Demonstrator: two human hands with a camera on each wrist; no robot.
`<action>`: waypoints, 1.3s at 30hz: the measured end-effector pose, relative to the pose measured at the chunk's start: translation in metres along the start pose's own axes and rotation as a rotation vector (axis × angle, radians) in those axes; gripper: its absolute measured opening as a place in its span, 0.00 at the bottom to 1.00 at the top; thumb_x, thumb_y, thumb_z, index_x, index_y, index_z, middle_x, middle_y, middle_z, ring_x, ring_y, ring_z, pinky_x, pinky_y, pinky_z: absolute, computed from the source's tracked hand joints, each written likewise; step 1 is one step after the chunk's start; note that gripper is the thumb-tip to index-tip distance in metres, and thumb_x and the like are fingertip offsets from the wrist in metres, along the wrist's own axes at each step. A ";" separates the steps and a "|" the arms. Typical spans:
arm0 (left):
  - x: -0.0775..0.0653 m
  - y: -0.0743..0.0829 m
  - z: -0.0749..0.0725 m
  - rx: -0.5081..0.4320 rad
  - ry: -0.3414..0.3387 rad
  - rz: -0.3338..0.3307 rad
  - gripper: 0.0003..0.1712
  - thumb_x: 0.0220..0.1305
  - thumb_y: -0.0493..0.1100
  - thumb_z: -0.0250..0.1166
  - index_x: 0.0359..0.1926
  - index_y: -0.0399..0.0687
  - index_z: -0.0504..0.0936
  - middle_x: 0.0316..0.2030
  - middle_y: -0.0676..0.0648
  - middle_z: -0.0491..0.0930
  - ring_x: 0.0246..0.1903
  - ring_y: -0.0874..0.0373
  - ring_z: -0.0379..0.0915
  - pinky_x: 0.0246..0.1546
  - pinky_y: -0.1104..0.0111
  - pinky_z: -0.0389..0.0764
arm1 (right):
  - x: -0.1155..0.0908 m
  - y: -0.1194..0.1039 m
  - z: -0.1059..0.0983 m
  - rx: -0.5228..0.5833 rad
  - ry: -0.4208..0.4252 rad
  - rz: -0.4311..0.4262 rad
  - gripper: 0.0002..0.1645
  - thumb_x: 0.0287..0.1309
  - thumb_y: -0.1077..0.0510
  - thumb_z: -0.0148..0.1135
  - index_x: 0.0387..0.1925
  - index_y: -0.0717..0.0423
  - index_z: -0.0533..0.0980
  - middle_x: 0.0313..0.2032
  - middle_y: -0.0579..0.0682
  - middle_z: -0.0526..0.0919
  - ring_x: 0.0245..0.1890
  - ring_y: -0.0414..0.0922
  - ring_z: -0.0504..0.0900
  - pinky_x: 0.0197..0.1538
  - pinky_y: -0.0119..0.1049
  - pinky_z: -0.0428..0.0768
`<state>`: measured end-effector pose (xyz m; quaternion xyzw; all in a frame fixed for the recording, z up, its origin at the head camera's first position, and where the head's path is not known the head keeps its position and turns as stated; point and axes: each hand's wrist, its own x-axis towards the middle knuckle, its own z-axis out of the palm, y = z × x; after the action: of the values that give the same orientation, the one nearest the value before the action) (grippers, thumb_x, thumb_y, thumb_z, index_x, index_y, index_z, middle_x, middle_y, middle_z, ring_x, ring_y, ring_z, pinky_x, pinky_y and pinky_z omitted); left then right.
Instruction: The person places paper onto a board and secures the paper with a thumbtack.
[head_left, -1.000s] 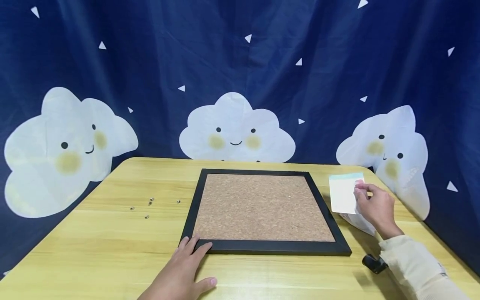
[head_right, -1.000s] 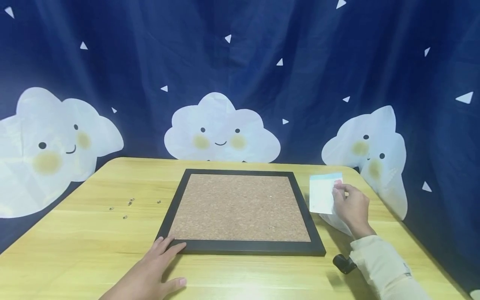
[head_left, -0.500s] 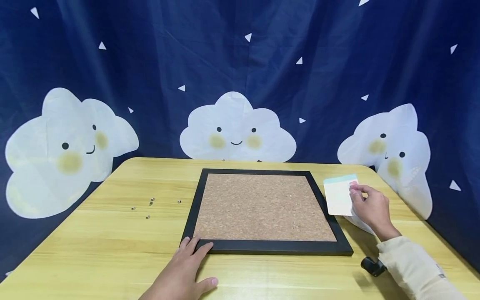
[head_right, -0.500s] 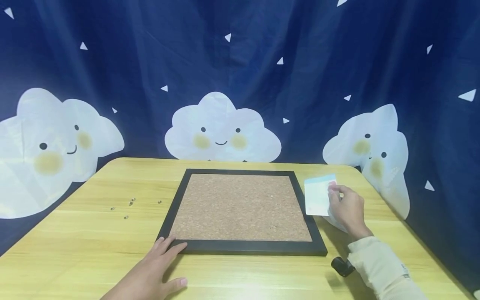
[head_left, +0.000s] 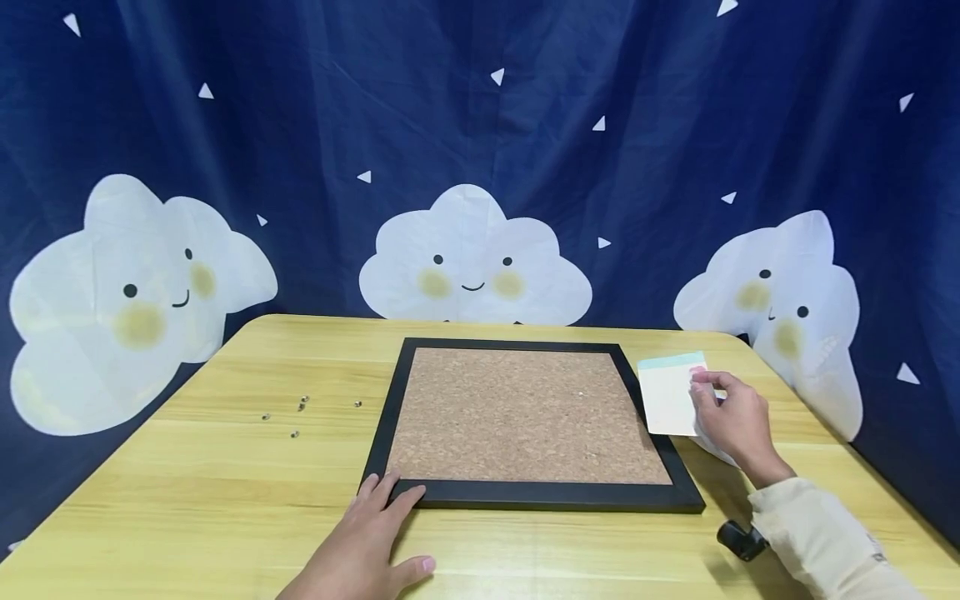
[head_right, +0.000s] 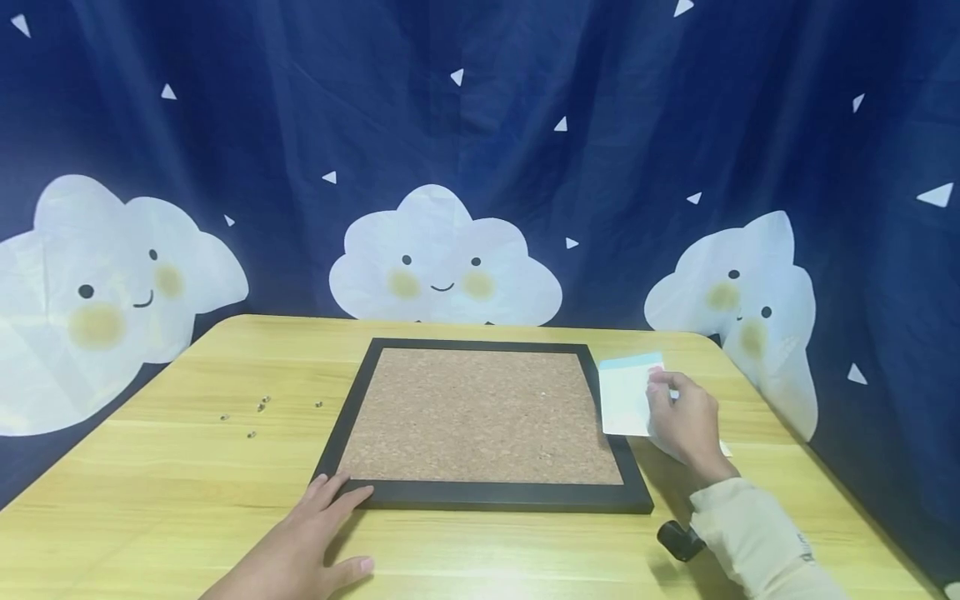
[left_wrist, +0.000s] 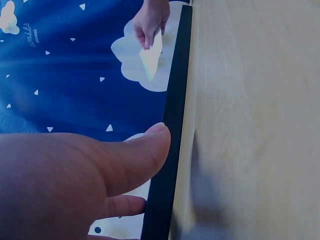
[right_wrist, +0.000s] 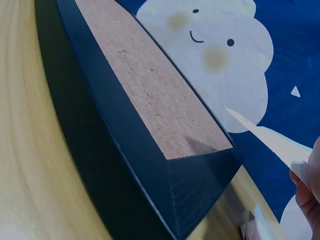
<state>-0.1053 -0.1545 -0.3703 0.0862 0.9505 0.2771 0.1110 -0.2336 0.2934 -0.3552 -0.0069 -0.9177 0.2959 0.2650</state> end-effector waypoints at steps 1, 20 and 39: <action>0.000 0.000 0.000 0.000 0.000 0.003 0.45 0.49 0.62 0.73 0.65 0.49 0.72 0.69 0.32 0.58 0.69 0.29 0.44 0.59 0.33 0.56 | 0.000 0.000 0.000 0.001 0.004 -0.001 0.17 0.68 0.56 0.53 0.45 0.66 0.79 0.45 0.68 0.80 0.35 0.57 0.82 0.34 0.41 0.74; -0.002 0.000 -0.001 0.004 0.008 -0.003 0.44 0.50 0.61 0.73 0.65 0.49 0.72 0.69 0.33 0.57 0.69 0.28 0.44 0.60 0.34 0.57 | -0.001 -0.006 0.007 0.017 -0.004 -0.033 0.15 0.65 0.55 0.58 0.39 0.65 0.81 0.38 0.65 0.83 0.26 0.46 0.79 0.33 0.42 0.74; -0.001 0.001 -0.001 0.012 0.000 -0.015 0.45 0.49 0.61 0.74 0.65 0.49 0.72 0.70 0.33 0.57 0.69 0.28 0.44 0.60 0.34 0.56 | -0.010 -0.018 0.011 0.063 -0.082 -0.079 0.11 0.64 0.63 0.57 0.42 0.67 0.81 0.44 0.68 0.82 0.36 0.59 0.84 0.34 0.39 0.79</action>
<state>-0.1040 -0.1547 -0.3687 0.0796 0.9527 0.2706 0.1128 -0.2280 0.2712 -0.3574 0.0498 -0.9176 0.3140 0.2387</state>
